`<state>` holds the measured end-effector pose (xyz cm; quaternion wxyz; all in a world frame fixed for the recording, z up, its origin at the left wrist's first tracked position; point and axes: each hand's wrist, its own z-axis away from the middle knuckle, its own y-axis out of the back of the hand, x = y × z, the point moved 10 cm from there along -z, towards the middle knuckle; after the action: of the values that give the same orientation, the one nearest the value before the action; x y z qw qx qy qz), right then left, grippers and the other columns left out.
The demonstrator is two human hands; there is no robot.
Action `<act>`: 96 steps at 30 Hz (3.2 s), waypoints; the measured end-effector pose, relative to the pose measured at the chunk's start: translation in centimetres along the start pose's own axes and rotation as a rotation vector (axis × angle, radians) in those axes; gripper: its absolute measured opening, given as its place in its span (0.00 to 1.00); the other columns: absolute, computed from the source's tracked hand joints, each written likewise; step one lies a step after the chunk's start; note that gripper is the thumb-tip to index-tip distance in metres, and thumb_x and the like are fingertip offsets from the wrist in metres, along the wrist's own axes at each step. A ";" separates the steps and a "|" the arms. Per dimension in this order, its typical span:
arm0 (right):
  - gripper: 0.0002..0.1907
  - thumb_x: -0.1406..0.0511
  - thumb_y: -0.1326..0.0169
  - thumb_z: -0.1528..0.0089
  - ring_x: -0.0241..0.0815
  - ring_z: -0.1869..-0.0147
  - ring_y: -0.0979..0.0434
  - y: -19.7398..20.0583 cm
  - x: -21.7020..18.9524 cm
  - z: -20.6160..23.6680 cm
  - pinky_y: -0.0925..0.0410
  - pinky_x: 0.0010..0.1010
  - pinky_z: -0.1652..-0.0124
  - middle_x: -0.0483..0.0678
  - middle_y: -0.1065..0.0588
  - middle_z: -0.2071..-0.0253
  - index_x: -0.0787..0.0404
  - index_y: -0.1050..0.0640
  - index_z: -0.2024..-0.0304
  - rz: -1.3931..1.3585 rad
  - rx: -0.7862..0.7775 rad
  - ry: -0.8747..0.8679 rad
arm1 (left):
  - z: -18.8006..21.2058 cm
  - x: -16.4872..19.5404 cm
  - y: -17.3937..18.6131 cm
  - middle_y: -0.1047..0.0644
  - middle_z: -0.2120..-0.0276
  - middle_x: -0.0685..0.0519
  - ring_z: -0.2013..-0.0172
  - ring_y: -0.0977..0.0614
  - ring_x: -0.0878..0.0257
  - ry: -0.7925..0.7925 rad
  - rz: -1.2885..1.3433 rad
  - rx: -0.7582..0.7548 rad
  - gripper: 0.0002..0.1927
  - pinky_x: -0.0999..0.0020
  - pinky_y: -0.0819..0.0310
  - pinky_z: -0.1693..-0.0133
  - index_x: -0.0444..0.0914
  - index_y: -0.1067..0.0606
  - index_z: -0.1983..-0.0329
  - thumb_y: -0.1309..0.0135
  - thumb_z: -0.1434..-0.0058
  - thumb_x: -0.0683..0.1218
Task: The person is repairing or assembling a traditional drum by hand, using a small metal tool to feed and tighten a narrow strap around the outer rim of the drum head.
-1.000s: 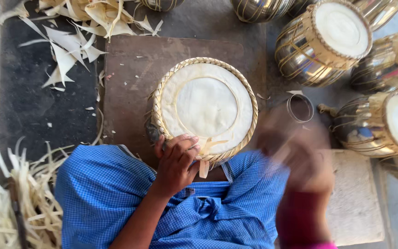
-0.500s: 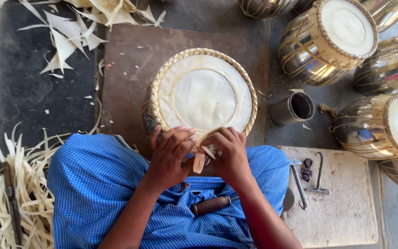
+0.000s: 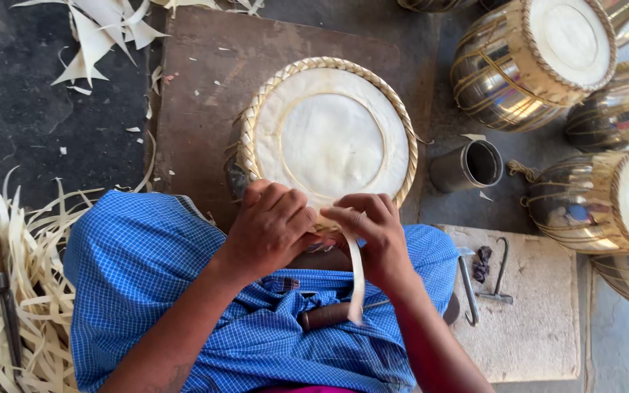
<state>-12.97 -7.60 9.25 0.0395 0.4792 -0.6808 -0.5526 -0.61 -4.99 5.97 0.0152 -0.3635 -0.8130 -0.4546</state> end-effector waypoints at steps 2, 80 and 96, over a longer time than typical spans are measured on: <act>0.22 0.66 0.33 0.49 0.46 0.54 0.25 0.3 -0.5 -0.1 0.32 0.35 0.54 0.47 0.23 0.55 0.53 0.18 0.51 0.024 0.102 0.032 | -0.2 0.0 0.0 0.28 0.58 0.55 0.53 0.27 0.57 -0.017 0.008 0.009 0.17 0.52 0.42 0.43 0.44 0.26 0.56 0.39 0.39 0.59; 0.13 0.62 0.43 0.32 0.45 0.57 0.18 7.0 -7.4 7.1 0.23 0.52 0.49 0.46 0.26 0.60 0.45 0.31 0.49 -0.590 0.484 0.051 | 0.8 1.1 -1.3 0.29 0.58 0.58 0.52 0.28 0.59 0.043 0.088 0.147 0.17 0.57 0.41 0.44 0.45 0.25 0.55 0.34 0.41 0.56; 0.17 0.67 0.37 0.42 0.44 0.43 0.17 11.0 -4.8 7.4 0.23 0.35 0.48 0.52 0.20 0.46 0.53 0.20 0.49 0.142 0.002 -0.472 | 0.3 1.4 -0.6 0.30 0.60 0.57 0.54 0.27 0.58 0.055 0.112 0.148 0.13 0.56 0.42 0.49 0.47 0.27 0.59 0.35 0.39 0.53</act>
<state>-21.38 0.28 17.39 -0.0827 0.2878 -0.7036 -0.6444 -1.91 -4.16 5.89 0.0896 -0.3938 -0.8220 -0.4016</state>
